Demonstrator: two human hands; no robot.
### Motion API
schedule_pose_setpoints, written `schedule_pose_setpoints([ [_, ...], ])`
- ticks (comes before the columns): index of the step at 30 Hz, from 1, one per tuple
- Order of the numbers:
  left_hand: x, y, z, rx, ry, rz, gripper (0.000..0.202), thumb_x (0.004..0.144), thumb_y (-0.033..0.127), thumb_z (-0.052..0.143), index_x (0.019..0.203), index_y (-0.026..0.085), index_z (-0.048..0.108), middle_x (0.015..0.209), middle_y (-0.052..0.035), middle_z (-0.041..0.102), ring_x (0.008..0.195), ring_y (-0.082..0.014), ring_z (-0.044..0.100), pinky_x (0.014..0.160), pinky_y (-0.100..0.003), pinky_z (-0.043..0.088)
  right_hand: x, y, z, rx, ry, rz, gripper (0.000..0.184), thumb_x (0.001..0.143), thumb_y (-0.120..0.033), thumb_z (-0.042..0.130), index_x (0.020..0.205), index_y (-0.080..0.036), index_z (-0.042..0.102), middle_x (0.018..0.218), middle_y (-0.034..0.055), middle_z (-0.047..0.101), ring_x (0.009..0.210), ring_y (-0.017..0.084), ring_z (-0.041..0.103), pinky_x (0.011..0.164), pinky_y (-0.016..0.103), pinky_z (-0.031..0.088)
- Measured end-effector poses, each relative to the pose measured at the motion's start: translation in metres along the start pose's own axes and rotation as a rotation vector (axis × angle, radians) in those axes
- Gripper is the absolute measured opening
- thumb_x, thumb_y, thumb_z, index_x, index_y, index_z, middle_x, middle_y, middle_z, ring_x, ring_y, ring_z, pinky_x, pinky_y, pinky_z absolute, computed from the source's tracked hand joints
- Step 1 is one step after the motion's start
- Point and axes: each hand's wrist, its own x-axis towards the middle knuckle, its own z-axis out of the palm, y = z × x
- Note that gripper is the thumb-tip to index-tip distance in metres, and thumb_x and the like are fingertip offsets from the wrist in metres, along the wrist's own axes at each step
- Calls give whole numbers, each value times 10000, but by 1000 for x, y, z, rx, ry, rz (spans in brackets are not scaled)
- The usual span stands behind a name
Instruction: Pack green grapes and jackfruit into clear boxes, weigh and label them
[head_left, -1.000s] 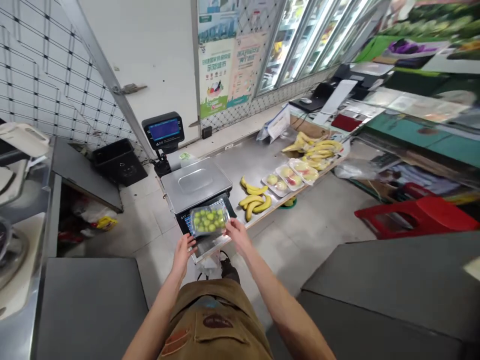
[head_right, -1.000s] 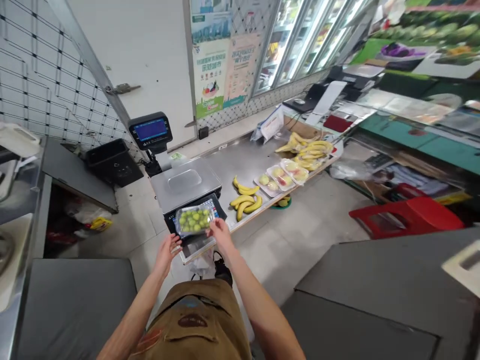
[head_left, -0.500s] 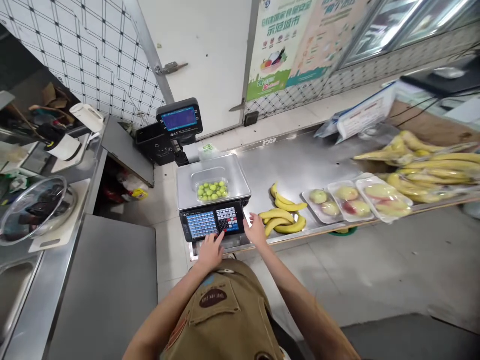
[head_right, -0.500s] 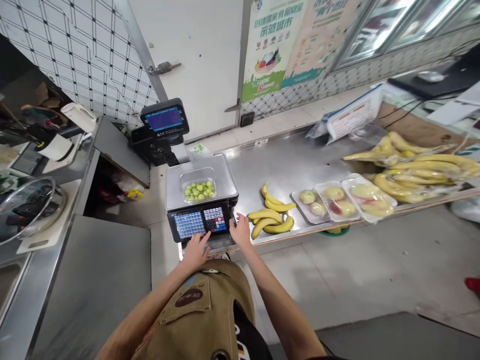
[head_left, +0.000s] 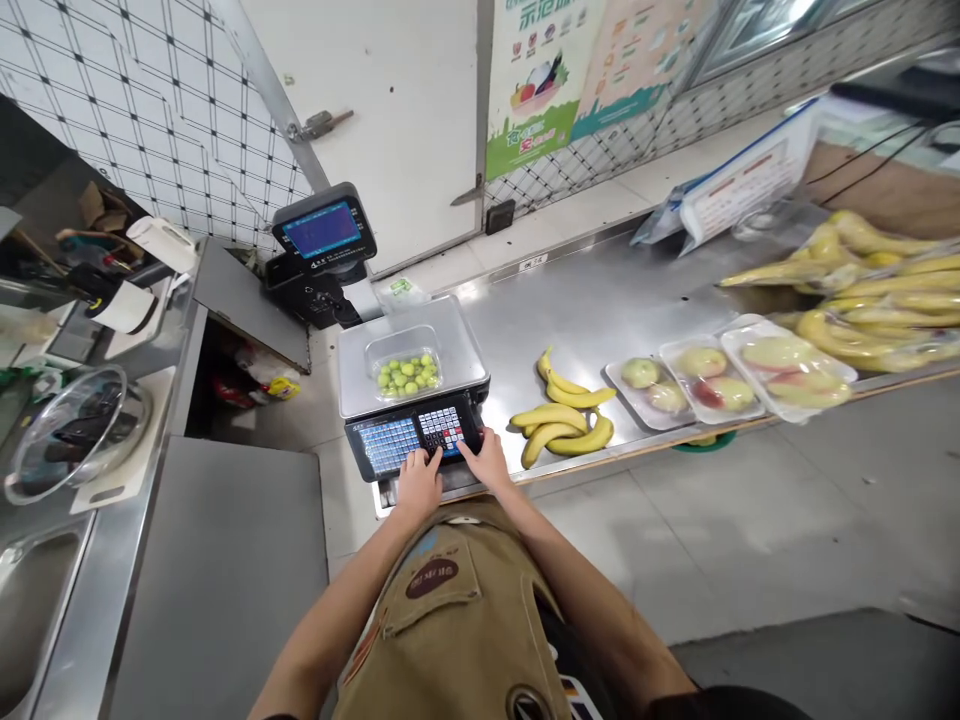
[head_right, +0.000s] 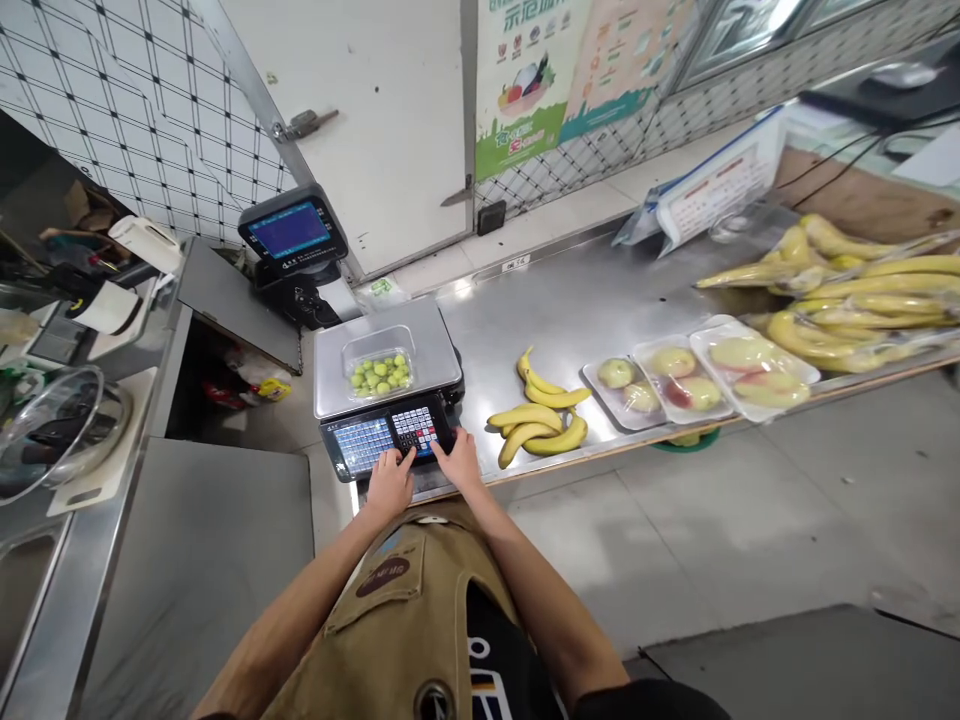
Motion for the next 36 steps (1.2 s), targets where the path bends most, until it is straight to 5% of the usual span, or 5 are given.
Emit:
schedule_pose_setpoints([
  [12,-50,-23,33,-474,-7,-209,442,1007,215,467,1419,153,614,1107,-124,672,1071,-255,662,1047,-429,524,5,12,2,80,34,-50,580,820,-579,726,1226,-185,603,1207,175,665,1143,345,656,1066,515,520],
  [16,-57,-27,33,-506,-44,-241,425,998,219,468,1397,190,612,1061,-89,689,989,-234,698,953,-386,569,28,12,-4,160,88,-26,583,951,-618,529,1297,-156,608,1234,198,681,1120,310,678,1036,475,550],
  [24,-64,-40,38,-570,-90,-275,384,1008,269,455,1346,217,628,1083,-77,741,983,-224,724,885,-347,589,78,-3,9,241,104,53,558,1004,-440,422,1431,-139,619,1396,213,660,1339,320,600,1191,498,450],
  [30,-60,-47,37,-598,-107,-273,370,1001,273,457,1324,236,635,1047,-62,760,969,-216,728,876,-335,586,79,-6,17,283,103,103,569,989,-355,417,1485,-142,598,1441,201,644,1417,320,557,1262,507,378],
  [36,-50,-52,36,-618,-110,-242,370,986,274,465,1306,228,647,1034,-68,759,945,-223,718,868,-346,581,75,-13,9,304,121,90,521,940,-325,459,1388,-172,675,1317,157,718,1328,303,611,1219,488,430],
])
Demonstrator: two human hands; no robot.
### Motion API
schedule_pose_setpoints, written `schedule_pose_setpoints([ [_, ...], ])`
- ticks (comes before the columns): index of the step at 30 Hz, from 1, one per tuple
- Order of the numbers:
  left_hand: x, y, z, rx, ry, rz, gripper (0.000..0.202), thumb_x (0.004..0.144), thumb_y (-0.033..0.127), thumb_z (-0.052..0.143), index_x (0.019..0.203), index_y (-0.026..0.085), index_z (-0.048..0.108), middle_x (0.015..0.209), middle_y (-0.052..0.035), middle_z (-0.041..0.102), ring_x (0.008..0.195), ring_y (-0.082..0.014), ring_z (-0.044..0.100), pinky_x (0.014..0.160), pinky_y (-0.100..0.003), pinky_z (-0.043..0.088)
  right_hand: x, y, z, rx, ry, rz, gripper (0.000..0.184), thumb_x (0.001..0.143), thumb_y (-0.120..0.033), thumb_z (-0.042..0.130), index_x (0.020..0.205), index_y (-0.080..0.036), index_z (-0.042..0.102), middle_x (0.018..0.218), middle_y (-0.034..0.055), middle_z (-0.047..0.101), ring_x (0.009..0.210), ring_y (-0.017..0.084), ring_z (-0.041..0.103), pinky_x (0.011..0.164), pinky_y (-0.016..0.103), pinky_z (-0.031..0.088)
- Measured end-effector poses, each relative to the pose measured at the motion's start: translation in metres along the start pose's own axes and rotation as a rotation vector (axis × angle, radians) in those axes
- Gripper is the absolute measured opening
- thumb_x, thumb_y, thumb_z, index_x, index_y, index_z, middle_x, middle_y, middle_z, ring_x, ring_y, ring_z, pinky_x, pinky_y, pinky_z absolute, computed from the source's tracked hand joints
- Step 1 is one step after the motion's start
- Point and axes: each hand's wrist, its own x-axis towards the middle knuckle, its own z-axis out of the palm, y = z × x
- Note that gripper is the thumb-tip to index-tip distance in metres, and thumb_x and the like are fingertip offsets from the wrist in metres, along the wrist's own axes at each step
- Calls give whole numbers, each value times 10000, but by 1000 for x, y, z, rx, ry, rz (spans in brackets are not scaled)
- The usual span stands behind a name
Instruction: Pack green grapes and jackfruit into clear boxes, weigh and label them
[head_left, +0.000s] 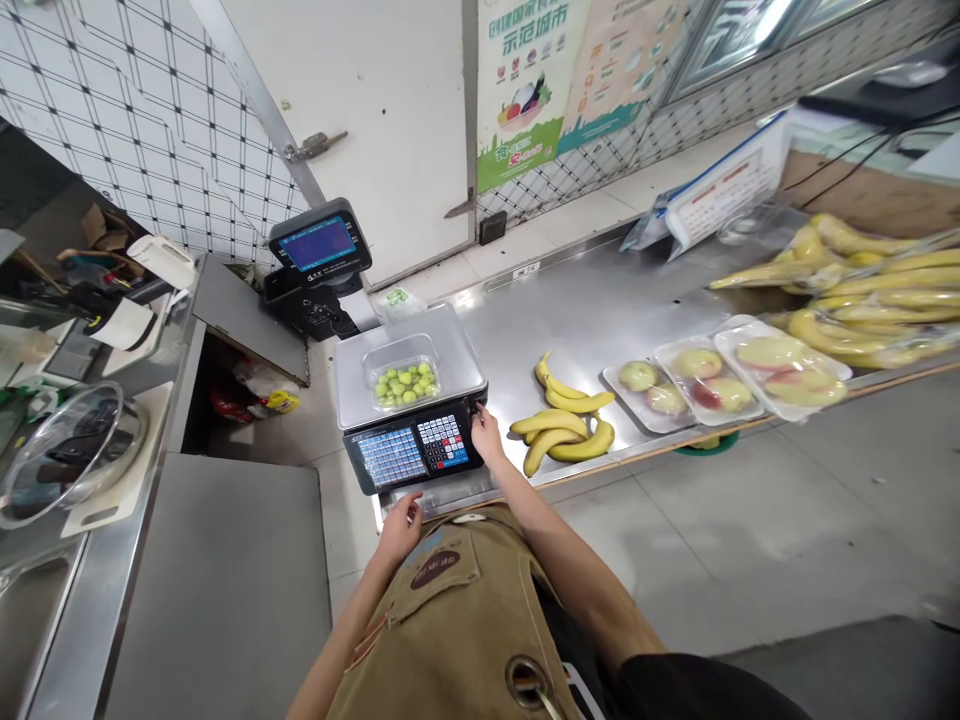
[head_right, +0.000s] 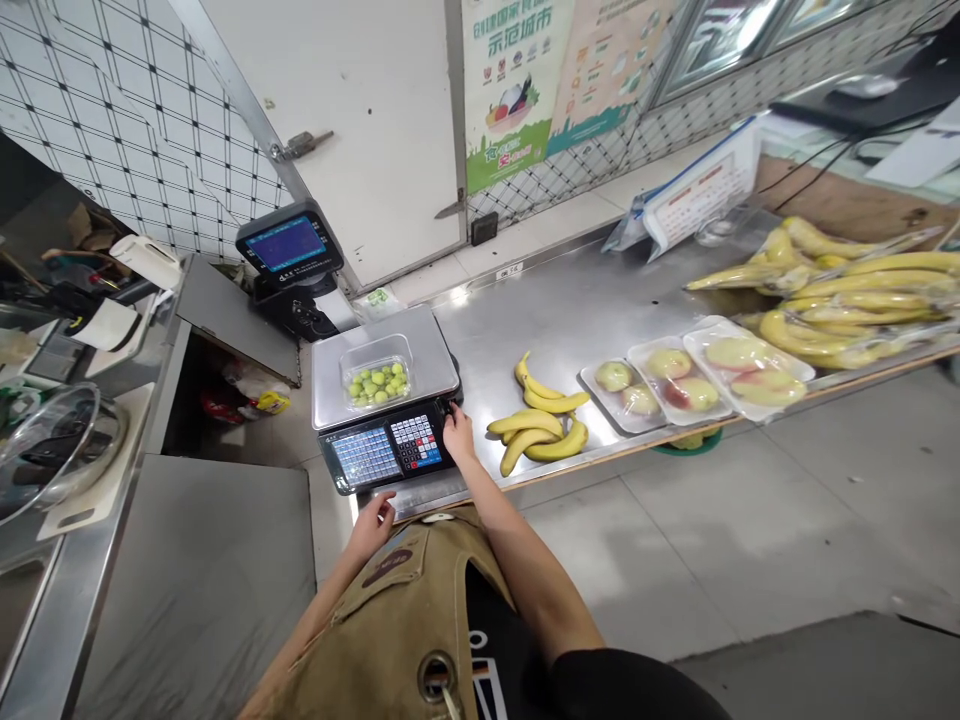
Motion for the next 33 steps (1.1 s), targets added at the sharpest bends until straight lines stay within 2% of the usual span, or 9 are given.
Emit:
schedule_pose_setpoints([
  [6,4,3,-2,-22,-2,6,369,967,288,482,1281,231,667,1001,-64,759,917,-234,713,864,-364,585,-6,-18,-12,2,58,28,414,864,-339,527,1180,-178,741,1144,144,757,1167,307,673,1104,463,504],
  [11,2,1,0,-44,16,-19,371,948,285,512,1273,229,681,968,-49,759,901,-230,720,869,-362,586,-24,-42,-46,5,125,70,431,831,-450,551,1116,-159,695,1075,169,727,1035,332,678,1003,503,527],
  [15,2,-1,-1,-73,34,-41,388,987,289,476,1301,187,679,994,-73,764,917,-220,719,870,-344,577,-27,-92,-63,62,-93,6,393,877,-512,538,1106,-213,648,1034,98,705,943,267,657,847,410,574],
  [18,5,3,-3,-98,49,-43,395,1011,304,465,1317,175,678,1002,-76,767,925,-207,716,865,-319,572,-12,-147,-48,75,-434,-4,277,882,-462,610,1022,-227,652,768,-3,617,654,165,563,619,281,522],
  [20,7,7,-5,-114,59,-32,381,1016,298,471,1317,185,677,1001,-64,767,912,-193,713,847,-300,570,2,-184,-30,40,-655,41,194,870,-378,653,978,-216,655,620,-58,497,490,110,399,478,222,396],
  [23,8,14,-7,-140,79,-8,358,1019,267,484,1313,189,672,995,-49,765,886,-177,711,816,-281,570,19,-226,-2,-57,-875,119,92,876,-275,672,910,-197,635,547,-85,425,420,67,245,402,184,232],
  [27,11,33,-22,-171,150,42,336,1032,251,477,1298,192,673,1018,-55,764,899,-177,717,804,-284,582,24,-247,18,-219,-972,162,170,931,-272,672,817,-194,574,519,-76,447,397,43,227,383,165,159],
  [31,32,80,-65,-35,423,309,350,1050,251,469,1323,202,682,1215,-105,731,1181,-219,665,1086,-383,529,22,-246,22,-345,-960,136,114,965,-260,633,875,-198,600,514,-69,488,370,49,272,377,170,171],
  [33,50,106,-91,94,493,392,400,1044,245,483,1407,196,644,1350,-128,684,1296,-245,604,1165,-421,475,22,-244,22,-390,-954,121,75,965,-240,608,904,-199,620,511,-67,493,361,55,289,374,180,179],
])
